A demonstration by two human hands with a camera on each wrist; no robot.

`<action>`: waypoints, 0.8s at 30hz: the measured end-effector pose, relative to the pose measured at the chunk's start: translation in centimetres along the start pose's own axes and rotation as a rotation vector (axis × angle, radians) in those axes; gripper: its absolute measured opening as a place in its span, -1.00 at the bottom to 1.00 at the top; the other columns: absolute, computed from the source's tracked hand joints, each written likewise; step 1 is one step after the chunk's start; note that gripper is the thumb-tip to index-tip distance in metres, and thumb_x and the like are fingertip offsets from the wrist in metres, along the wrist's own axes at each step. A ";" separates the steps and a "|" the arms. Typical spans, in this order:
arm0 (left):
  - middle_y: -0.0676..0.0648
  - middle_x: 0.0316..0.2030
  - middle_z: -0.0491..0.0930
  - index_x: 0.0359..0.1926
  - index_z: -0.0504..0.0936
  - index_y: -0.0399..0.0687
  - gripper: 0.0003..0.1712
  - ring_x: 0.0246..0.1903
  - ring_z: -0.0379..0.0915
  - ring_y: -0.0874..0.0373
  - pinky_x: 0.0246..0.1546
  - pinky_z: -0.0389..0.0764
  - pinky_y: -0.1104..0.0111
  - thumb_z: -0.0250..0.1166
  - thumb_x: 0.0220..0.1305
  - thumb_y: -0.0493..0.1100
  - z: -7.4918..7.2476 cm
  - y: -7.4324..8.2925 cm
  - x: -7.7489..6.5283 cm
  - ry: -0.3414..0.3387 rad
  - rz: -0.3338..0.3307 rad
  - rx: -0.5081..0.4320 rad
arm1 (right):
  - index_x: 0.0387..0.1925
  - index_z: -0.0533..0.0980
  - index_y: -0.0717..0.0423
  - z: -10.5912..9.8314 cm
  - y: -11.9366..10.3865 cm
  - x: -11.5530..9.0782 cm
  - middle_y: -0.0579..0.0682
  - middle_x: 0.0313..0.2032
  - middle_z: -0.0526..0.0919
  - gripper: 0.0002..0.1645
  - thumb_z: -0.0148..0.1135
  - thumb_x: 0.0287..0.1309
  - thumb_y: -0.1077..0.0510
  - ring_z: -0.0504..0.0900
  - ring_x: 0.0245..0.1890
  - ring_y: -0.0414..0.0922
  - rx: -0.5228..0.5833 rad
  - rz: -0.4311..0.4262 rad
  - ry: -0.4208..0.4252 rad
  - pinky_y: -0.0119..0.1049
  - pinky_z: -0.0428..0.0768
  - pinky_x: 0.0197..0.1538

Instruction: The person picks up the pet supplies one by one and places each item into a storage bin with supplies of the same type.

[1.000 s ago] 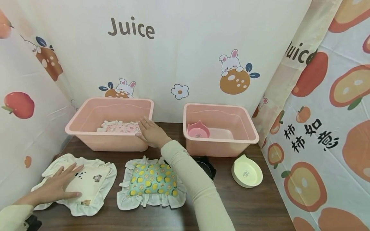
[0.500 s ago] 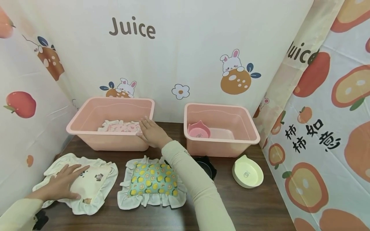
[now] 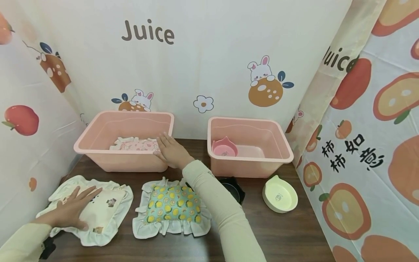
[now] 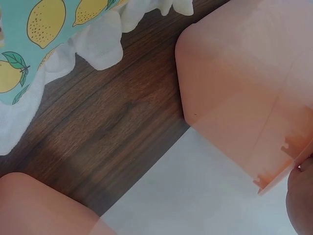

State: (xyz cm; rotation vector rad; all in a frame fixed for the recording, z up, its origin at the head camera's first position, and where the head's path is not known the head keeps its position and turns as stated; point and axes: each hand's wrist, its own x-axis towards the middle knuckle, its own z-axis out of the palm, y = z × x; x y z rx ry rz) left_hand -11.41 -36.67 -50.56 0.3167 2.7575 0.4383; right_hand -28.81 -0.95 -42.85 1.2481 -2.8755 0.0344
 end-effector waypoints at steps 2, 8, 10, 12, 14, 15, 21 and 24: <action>-0.38 0.39 -0.06 0.49 -0.01 0.09 0.49 0.27 -0.41 -0.69 -0.26 -0.31 -0.68 0.63 -0.55 0.12 0.1 0.0 0.0 0.004 0.003 -0.009 | 0.49 -0.15 0.19 0.1 0.0 0.0 0.09 0.51 -0.19 -0.19 -0.46 0.46 -0.24 -0.27 0.51 0.00 0.002 0.003 -0.005 -0.30 -0.27 0.47; -0.36 0.29 0.17 0.43 0.12 0.12 0.39 0.24 -0.18 -0.62 -0.23 -0.15 -0.67 0.62 -0.52 0.15 0.3 -0.1 0.2 0.055 0.009 0.039 | 0.49 -0.14 0.19 0.1 0.0 0.0 0.08 0.51 -0.18 -0.20 -0.45 0.47 -0.23 -0.27 0.51 -0.02 -0.002 0.004 -0.007 -0.30 -0.26 0.47; -0.34 0.21 0.29 0.39 0.20 0.09 0.32 0.20 -0.03 -0.55 -0.22 -0.01 -0.63 0.62 -0.51 0.19 0.4 -0.2 0.3 0.082 0.014 0.080 | 0.49 -0.12 0.19 0.0 0.0 0.0 0.07 0.51 -0.18 -0.20 -0.44 0.47 -0.23 -0.28 0.51 -0.04 -0.005 0.003 -0.004 -0.30 -0.26 0.47; -0.32 0.15 0.37 0.35 0.28 0.05 0.27 0.14 0.10 -0.50 -0.24 0.11 -0.58 0.61 -0.51 0.22 0.3 -0.3 0.4 0.105 0.022 0.115 | 0.49 -0.11 0.20 0.0 0.0 0.0 0.08 0.51 -0.17 -0.21 -0.44 0.47 -0.22 -0.30 0.50 -0.05 -0.005 0.002 -0.003 -0.29 -0.25 0.48; -0.29 0.11 0.42 0.30 0.34 0.02 0.21 0.08 0.20 -0.45 -0.28 0.23 -0.51 0.61 -0.50 0.24 0.2 -0.2 0.5 0.126 0.033 0.149 | 0.49 -0.10 0.20 0.0 0.0 0.0 0.08 0.51 -0.18 -0.21 -0.44 0.47 -0.22 -0.31 0.50 -0.05 -0.005 0.002 -0.002 -0.30 -0.26 0.48; -0.28 0.09 0.44 0.28 0.36 0.01 0.18 0.06 0.24 -0.45 -0.30 0.26 -0.48 0.62 -0.49 0.23 0.1 -0.2 0.5 0.136 0.040 0.159 | 0.49 -0.10 0.21 0.0 0.0 0.1 0.08 0.51 -0.18 -0.21 -0.44 0.47 -0.21 -0.31 0.50 -0.05 -0.003 0.002 -0.001 -0.30 -0.26 0.48; -0.22 0.02 0.49 0.21 0.41 -0.01 0.02 0.00 0.31 -0.44 -0.36 0.36 -0.42 0.62 -0.38 0.07 0.0 -0.1 0.2 0.179 0.069 0.177 | 0.49 -0.10 0.21 0.1 0.0 0.1 0.08 0.51 -0.17 -0.20 -0.44 0.47 -0.22 -0.29 0.50 -0.04 -0.002 0.000 0.006 -0.31 -0.27 0.47; -0.23 0.00 0.50 0.20 0.43 -0.04 -0.01 -0.02 0.33 -0.44 -0.36 0.40 -0.37 0.63 -0.37 0.00 -0.2 -0.3 -0.1 0.196 0.090 0.173 | 0.48 -0.09 0.22 0.1 0.0 0.0 0.09 0.50 -0.15 -0.21 -0.43 0.47 -0.22 -0.27 0.50 -0.04 -0.003 -0.002 0.010 -0.30 -0.24 0.48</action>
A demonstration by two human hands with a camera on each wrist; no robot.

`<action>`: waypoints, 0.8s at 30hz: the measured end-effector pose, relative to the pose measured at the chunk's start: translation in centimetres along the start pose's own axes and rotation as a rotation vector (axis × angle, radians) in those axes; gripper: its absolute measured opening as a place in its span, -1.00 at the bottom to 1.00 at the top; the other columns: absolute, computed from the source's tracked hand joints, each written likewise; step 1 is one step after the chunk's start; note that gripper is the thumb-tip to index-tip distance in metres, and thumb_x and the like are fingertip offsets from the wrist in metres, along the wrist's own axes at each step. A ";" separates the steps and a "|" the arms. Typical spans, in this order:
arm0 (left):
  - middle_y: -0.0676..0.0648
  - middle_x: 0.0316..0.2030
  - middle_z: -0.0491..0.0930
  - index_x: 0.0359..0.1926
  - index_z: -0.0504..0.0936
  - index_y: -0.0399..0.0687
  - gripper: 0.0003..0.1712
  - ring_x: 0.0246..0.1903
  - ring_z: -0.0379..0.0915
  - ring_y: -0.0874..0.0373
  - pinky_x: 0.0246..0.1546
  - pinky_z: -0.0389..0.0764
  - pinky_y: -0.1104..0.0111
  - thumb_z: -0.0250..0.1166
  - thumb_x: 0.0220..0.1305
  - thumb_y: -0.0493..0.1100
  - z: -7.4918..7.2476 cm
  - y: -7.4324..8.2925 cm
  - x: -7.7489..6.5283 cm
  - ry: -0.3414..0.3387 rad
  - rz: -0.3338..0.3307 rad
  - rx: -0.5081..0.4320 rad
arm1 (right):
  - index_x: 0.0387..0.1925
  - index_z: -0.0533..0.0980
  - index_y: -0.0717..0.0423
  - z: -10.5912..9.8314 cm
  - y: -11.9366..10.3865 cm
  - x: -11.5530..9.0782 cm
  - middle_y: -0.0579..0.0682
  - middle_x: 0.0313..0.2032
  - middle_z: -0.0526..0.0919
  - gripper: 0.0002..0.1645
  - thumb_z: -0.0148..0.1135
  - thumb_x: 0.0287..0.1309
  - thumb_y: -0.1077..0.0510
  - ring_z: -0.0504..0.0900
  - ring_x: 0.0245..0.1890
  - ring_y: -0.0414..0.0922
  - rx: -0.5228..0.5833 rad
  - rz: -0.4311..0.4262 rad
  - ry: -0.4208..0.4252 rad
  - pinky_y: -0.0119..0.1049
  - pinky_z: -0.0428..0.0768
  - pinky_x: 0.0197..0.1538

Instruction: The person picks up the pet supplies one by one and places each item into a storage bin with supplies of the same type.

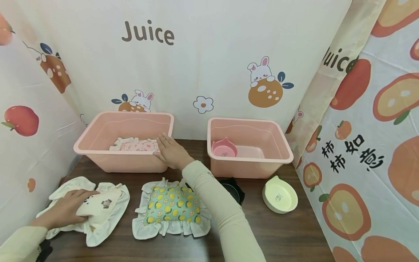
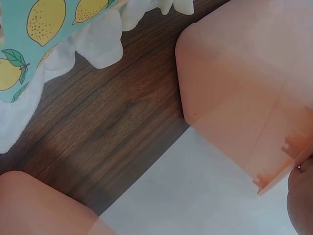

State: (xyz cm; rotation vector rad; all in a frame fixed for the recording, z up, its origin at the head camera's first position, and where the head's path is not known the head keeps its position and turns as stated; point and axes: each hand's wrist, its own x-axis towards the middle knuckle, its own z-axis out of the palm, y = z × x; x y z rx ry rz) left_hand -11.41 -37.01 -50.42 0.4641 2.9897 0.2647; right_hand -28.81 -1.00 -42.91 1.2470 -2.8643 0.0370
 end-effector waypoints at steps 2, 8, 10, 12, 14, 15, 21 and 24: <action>-0.23 -0.02 0.52 0.19 0.43 -0.07 -0.02 -0.05 0.36 -0.43 -0.32 0.43 -0.31 0.63 -0.37 -0.03 -0.2 -0.2 -0.2 0.023 0.026 -0.001 | 0.48 -0.07 0.23 0.0 0.0 0.0 0.09 0.50 -0.15 -0.21 -0.42 0.47 -0.21 -0.28 0.50 -0.04 0.005 -0.002 0.002 -0.29 -0.24 0.48; -0.21 -0.05 0.54 0.17 0.43 -0.11 -0.06 -0.06 0.43 -0.25 -0.09 0.36 -0.14 0.62 -0.34 -0.09 -0.4 -0.6 -1.0 0.124 0.106 -0.065 | 0.47 -0.04 0.24 0.2 0.0 0.0 0.10 0.50 -0.14 -0.21 -0.43 0.47 -0.21 -0.26 0.51 -0.02 0.011 -0.007 0.014 -0.29 -0.24 0.48; -0.18 -0.06 0.54 0.17 0.43 -0.09 -0.06 -0.06 0.44 -0.18 -0.08 0.34 -0.07 0.62 -0.34 -0.10 -0.4 -0.7 -1.3 0.161 0.117 -0.080 | 0.47 -0.05 0.25 0.2 0.1 0.0 0.11 0.50 -0.14 -0.20 -0.44 0.47 -0.21 -0.24 0.51 0.00 0.016 -0.013 0.017 -0.28 -0.23 0.48; -0.17 -0.06 0.54 0.18 0.43 -0.09 -0.05 -0.07 0.42 -0.14 -0.08 0.29 -0.02 0.62 -0.36 -0.13 -0.5 -0.8 -1.4 0.198 0.133 -0.095 | 0.48 -0.07 0.24 0.1 0.1 -0.1 0.12 0.50 -0.14 -0.20 -0.44 0.47 -0.22 -0.23 0.50 0.01 0.022 -0.010 0.015 -0.28 -0.23 0.48; -0.16 -0.06 0.54 0.18 0.43 -0.08 -0.04 -0.08 0.40 -0.07 -0.08 0.25 0.04 0.63 -0.38 -0.16 -0.8 -0.8 -1.4 0.241 0.152 -0.101 | 0.48 -0.07 0.24 0.0 0.3 -0.3 0.12 0.50 -0.13 -0.20 -0.43 0.47 -0.22 -0.22 0.50 0.01 0.018 0.002 0.012 -0.27 -0.21 0.48; -0.16 -0.06 0.54 0.18 0.43 -0.09 -0.03 -0.09 0.38 -0.04 -0.08 0.23 0.06 0.63 -0.40 -0.17 -1.0 -0.7 -1.3 0.264 0.169 -0.104 | 0.48 -0.07 0.24 0.0 0.3 -0.4 0.12 0.50 -0.12 -0.20 -0.41 0.47 -0.21 -0.21 0.50 0.01 0.015 0.010 0.013 -0.26 -0.20 0.48; -0.13 -0.09 0.54 0.14 0.48 -0.08 0.01 -0.07 0.29 0.11 -0.12 0.16 0.12 0.65 -0.56 -0.22 -3.0 -0.4 -1.7 0.398 0.219 -0.097 | 0.47 -0.06 0.25 0.2 0.4 -0.4 0.14 0.50 -0.12 -0.20 -0.40 0.48 -0.21 -0.23 0.50 0.02 0.021 -0.002 0.021 -0.26 -0.20 0.48; -0.14 -0.10 0.53 0.13 0.49 -0.08 0.04 -0.08 0.28 0.08 -0.13 0.16 0.09 0.65 -0.61 -0.22 -4.3 -0.4 -2.2 0.437 0.215 -0.089 | 0.48 -0.07 0.25 0.4 0.3 0.0 0.13 0.50 -0.14 -0.20 -0.42 0.47 -0.22 -0.24 0.50 0.02 0.022 -0.018 0.025 -0.27 -0.22 0.48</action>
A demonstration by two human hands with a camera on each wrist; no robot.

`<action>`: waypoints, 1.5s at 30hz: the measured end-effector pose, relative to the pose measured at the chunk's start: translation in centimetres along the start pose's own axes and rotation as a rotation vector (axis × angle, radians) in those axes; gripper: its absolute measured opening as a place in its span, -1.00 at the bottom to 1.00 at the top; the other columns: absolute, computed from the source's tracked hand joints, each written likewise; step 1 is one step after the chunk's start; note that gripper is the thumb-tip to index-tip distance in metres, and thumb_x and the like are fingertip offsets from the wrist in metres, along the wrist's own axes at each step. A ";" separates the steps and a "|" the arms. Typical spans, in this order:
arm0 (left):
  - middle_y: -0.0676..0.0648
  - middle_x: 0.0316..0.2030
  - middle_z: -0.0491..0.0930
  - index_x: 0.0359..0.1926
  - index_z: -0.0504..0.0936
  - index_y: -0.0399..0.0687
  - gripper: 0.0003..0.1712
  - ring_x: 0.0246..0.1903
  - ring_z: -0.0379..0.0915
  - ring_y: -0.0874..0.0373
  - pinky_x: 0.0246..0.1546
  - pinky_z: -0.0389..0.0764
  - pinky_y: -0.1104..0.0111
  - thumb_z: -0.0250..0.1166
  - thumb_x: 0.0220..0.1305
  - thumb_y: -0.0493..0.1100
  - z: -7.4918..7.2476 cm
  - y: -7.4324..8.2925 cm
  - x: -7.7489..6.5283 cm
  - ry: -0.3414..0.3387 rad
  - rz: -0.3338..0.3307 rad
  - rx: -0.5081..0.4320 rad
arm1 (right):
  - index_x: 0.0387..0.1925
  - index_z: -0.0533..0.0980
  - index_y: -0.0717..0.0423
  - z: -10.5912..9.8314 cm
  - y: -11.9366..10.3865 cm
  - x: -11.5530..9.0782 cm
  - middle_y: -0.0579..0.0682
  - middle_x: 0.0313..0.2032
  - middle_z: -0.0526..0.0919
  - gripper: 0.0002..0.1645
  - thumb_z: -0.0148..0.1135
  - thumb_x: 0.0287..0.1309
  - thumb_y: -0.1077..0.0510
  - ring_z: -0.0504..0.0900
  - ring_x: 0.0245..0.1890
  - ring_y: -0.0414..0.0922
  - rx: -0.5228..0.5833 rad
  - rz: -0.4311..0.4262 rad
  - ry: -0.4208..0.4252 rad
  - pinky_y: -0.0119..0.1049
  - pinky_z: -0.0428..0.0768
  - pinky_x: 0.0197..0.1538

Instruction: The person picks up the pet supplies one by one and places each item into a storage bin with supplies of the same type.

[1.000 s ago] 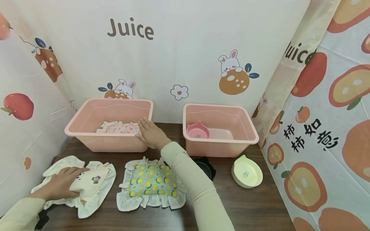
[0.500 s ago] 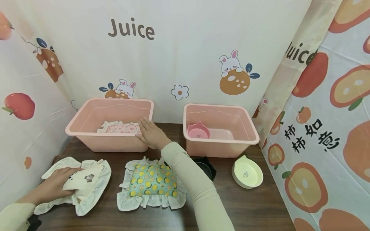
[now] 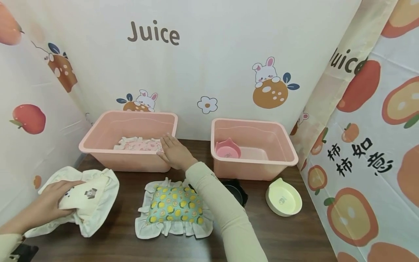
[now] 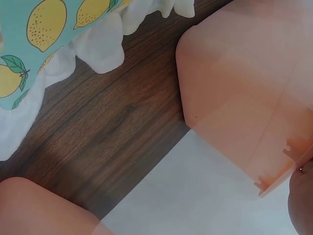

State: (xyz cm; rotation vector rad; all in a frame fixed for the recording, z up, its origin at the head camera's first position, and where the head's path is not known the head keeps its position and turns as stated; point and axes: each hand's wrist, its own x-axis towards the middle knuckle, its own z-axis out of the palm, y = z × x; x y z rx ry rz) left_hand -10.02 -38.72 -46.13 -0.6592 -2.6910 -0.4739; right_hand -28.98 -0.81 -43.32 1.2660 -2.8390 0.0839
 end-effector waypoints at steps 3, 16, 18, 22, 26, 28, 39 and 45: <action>-0.15 -0.12 0.53 0.13 0.49 -0.09 0.05 -0.11 0.29 0.01 -0.14 0.18 0.06 0.65 -0.64 -0.22 -1.1 0.2 0.7 0.022 0.005 0.012 | 0.48 -0.08 0.23 0.2 0.1 0.1 0.12 0.50 -0.14 -0.21 -0.42 0.47 -0.21 -0.22 0.50 0.02 -0.022 0.009 0.006 -0.27 -0.22 0.48; -0.25 -0.09 0.48 0.17 0.46 -0.14 0.07 -0.08 0.30 -0.18 -0.12 0.18 -0.05 0.67 -0.59 -0.25 -6.0 1.9 6.0 0.038 -0.011 0.040 | 0.48 -0.08 0.22 0.3 0.3 0.2 0.11 0.50 -0.13 -0.20 -0.42 0.47 -0.23 -0.25 0.51 0.00 -0.004 0.017 0.016 -0.26 -0.20 0.48; -0.27 -0.08 0.47 0.17 0.45 -0.15 0.06 -0.07 0.29 -0.20 -0.15 0.23 -0.05 0.68 -0.56 -0.24 -6.6 2.2 6.9 0.028 -0.027 0.050 | 0.48 -0.08 0.22 0.3 0.3 0.2 0.11 0.50 -0.14 -0.20 -0.41 0.47 -0.22 -0.25 0.51 0.00 0.001 0.016 0.019 -0.27 -0.21 0.48; -0.30 -0.04 0.43 0.19 0.43 -0.14 0.07 -0.04 0.24 -0.27 -0.23 0.37 -0.12 0.70 -0.51 -0.20 -7.4 2.9 8.8 -0.007 -0.073 0.083 | 0.48 -0.07 0.22 0.2 0.2 0.1 0.11 0.50 -0.13 -0.20 -0.40 0.47 -0.22 -0.27 0.51 -0.02 0.017 0.013 0.025 -0.29 -0.24 0.48; -0.34 0.02 0.38 0.22 0.40 -0.14 0.05 -0.01 0.19 -0.34 -0.24 0.41 -0.23 0.68 -0.43 -0.19 -8.0 3.7 10.8 -0.035 -0.126 0.106 | 0.47 -0.04 0.25 0.3 0.0 0.1 0.12 0.50 -0.10 -0.19 -0.41 0.47 -0.23 -0.23 0.51 -0.01 0.008 0.004 0.032 -0.28 -0.21 0.48; -0.36 0.05 0.37 0.24 0.39 -0.13 0.03 0.01 0.17 -0.36 -0.21 0.41 -0.25 0.66 -0.38 -0.19 -8.3 4.0 11.9 -0.047 -0.148 0.113 | 0.47 -0.04 0.26 0.2 -0.1 0.1 0.12 0.50 -0.09 -0.20 -0.42 0.47 -0.22 -0.22 0.50 0.00 0.002 0.001 0.029 -0.27 -0.21 0.48; -0.38 0.10 0.35 0.30 0.35 -0.07 -0.07 0.07 0.15 -0.43 -0.10 0.33 -0.33 0.54 -0.15 -0.11 -8.5 4.4 18.0 -0.073 -0.168 0.163 | 0.47 -0.08 0.27 0.0 -0.2 0.0 0.16 0.49 -0.06 -0.22 -0.43 0.49 -0.18 -0.18 0.50 0.05 -0.010 -0.015 0.031 -0.24 -0.18 0.49; -0.41 0.12 0.32 0.33 0.31 -0.10 -0.07 0.11 0.10 -0.49 0.02 0.23 -0.34 0.52 -0.11 -0.16 -7.8 4.1 20.7 -0.093 -0.186 0.129 | 0.47 -0.07 0.28 0.0 0.0 0.0 0.15 0.49 -0.11 -0.21 -0.45 0.48 -0.20 -0.26 0.50 0.01 -0.007 -0.016 0.030 -0.28 -0.26 0.48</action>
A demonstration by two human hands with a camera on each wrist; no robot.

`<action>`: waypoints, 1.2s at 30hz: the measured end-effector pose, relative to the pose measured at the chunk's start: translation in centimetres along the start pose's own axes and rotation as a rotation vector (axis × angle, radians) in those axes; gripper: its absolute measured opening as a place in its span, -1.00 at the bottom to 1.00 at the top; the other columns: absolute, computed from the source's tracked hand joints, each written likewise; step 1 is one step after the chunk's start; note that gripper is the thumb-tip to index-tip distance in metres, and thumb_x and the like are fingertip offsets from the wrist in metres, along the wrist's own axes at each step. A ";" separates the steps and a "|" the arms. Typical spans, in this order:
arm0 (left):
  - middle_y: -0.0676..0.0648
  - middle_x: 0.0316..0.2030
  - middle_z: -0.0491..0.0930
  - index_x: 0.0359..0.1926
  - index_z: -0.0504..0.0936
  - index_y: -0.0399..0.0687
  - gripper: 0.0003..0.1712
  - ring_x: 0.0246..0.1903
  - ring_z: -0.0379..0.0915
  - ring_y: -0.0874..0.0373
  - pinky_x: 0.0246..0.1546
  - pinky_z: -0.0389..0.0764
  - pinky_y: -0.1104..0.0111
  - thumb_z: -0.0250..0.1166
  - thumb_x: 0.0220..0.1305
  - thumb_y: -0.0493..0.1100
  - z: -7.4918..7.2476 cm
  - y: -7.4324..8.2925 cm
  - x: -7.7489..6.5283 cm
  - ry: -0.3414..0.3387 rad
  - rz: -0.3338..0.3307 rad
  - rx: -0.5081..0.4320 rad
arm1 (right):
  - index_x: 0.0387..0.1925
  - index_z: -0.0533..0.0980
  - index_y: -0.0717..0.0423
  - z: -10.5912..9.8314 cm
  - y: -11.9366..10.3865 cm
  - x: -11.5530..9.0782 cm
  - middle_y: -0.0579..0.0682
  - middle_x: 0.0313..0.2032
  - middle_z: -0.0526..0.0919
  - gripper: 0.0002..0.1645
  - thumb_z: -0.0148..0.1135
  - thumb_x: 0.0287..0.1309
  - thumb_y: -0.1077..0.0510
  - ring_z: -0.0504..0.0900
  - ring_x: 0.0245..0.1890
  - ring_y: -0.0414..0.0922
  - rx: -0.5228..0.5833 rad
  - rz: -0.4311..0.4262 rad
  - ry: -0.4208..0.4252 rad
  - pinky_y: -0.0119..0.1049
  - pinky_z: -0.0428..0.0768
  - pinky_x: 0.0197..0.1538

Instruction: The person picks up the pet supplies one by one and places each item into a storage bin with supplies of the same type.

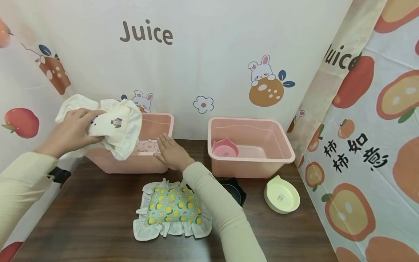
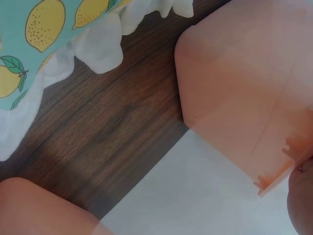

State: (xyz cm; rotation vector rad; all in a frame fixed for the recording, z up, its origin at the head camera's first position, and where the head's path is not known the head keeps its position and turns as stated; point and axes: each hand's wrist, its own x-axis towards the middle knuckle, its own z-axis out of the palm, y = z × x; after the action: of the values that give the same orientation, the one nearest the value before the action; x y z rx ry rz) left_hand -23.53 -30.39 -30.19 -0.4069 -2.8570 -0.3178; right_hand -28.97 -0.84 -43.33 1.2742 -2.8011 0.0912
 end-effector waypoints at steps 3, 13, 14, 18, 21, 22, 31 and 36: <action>-0.42 0.11 0.32 0.32 0.32 -0.11 -0.09 0.12 0.10 -0.50 0.06 0.20 -0.33 0.51 -0.11 -0.16 0.6 0.1 1.4 -0.001 -0.005 -0.007 | 0.47 -0.08 0.28 0.0 0.1 0.0 0.14 0.50 -0.13 -0.20 -0.45 0.48 -0.20 -0.30 0.50 -0.01 -0.003 -0.002 -0.006 -0.28 -0.28 0.48; -0.45 0.13 0.28 0.36 0.25 -0.08 -0.08 0.13 0.09 -0.55 -0.04 0.28 -0.38 0.45 -0.03 -0.11 4.2 -1.0 4.2 -0.021 -0.081 -0.034 | 0.48 -0.14 0.26 0.0 0.1 0.5 0.13 0.51 -0.20 -0.20 -0.46 0.48 -0.21 -0.36 0.50 -0.04 0.011 0.005 -0.019 -0.28 -0.29 0.48; -0.45 0.13 0.27 0.36 0.24 -0.07 -0.08 0.13 0.09 -0.55 -0.04 0.29 -0.38 0.44 -0.03 -0.10 4.6 -1.0 4.3 -0.028 -0.087 -0.041 | 0.48 -0.14 0.26 0.0 0.1 0.5 0.13 0.51 -0.19 -0.20 -0.47 0.48 -0.21 -0.37 0.50 -0.04 0.008 0.007 -0.020 -0.28 -0.29 0.48; -0.43 0.14 0.26 0.36 0.22 -0.02 -0.07 0.13 0.08 -0.55 -0.08 0.31 -0.38 0.44 -0.03 -0.07 6.1 -1.1 5.2 -0.051 -0.113 -0.054 | 0.48 -0.13 0.26 0.1 0.2 0.5 0.13 0.51 -0.19 -0.20 -0.45 0.48 -0.20 -0.37 0.50 -0.04 0.007 0.017 -0.022 -0.30 -0.30 0.47; -0.43 0.15 0.24 0.37 0.20 -0.01 -0.06 0.14 0.08 -0.52 -0.08 0.32 -0.37 0.44 -0.03 -0.07 7.1 -1.0 5.6 -0.080 -0.145 -0.058 | 0.48 -0.13 0.27 0.0 0.2 0.4 0.13 0.51 -0.21 -0.20 -0.44 0.48 -0.19 -0.37 0.50 -0.04 0.014 0.018 -0.026 -0.30 -0.31 0.47; -0.43 0.16 0.23 0.37 0.20 -0.02 -0.06 0.14 0.07 -0.52 -0.08 0.32 -0.37 0.44 -0.02 -0.08 7.4 -1.0 5.7 -0.090 -0.155 -0.057 | 0.48 -0.13 0.27 -0.1 0.2 0.4 0.12 0.51 -0.21 -0.20 -0.44 0.49 -0.19 -0.35 0.50 -0.03 0.015 0.017 -0.029 -0.31 -0.31 0.47; -0.45 0.19 0.18 0.41 0.16 -0.07 -0.05 0.16 0.04 -0.55 -0.05 0.30 -0.39 0.41 0.03 -0.06 10.3 -0.7 6.3 -0.189 -0.237 -0.066 | 0.47 -0.14 0.31 -0.6 0.0 0.0 0.19 0.49 -0.15 -0.19 -0.43 0.48 -0.19 -0.27 0.50 0.03 0.025 0.003 -0.038 -0.29 -0.28 0.48; -0.44 0.23 0.17 0.43 0.14 -0.03 -0.04 0.15 0.07 -0.54 -0.10 0.32 -0.41 0.39 0.03 -0.04 12.2 -1.0 6.4 -0.232 -0.258 -0.083 | 0.47 -0.16 0.29 -0.6 -0.1 -0.1 0.17 0.50 -0.17 -0.19 -0.44 0.48 -0.20 -0.28 0.51 0.02 0.024 0.008 -0.045 -0.31 -0.29 0.47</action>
State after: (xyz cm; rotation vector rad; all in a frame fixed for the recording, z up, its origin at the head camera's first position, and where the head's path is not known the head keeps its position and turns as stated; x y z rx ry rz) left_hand -32.22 -26.73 -40.28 -0.0920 -3.1372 -0.4651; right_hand -28.84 -0.79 -42.78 1.2859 -2.8515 0.0983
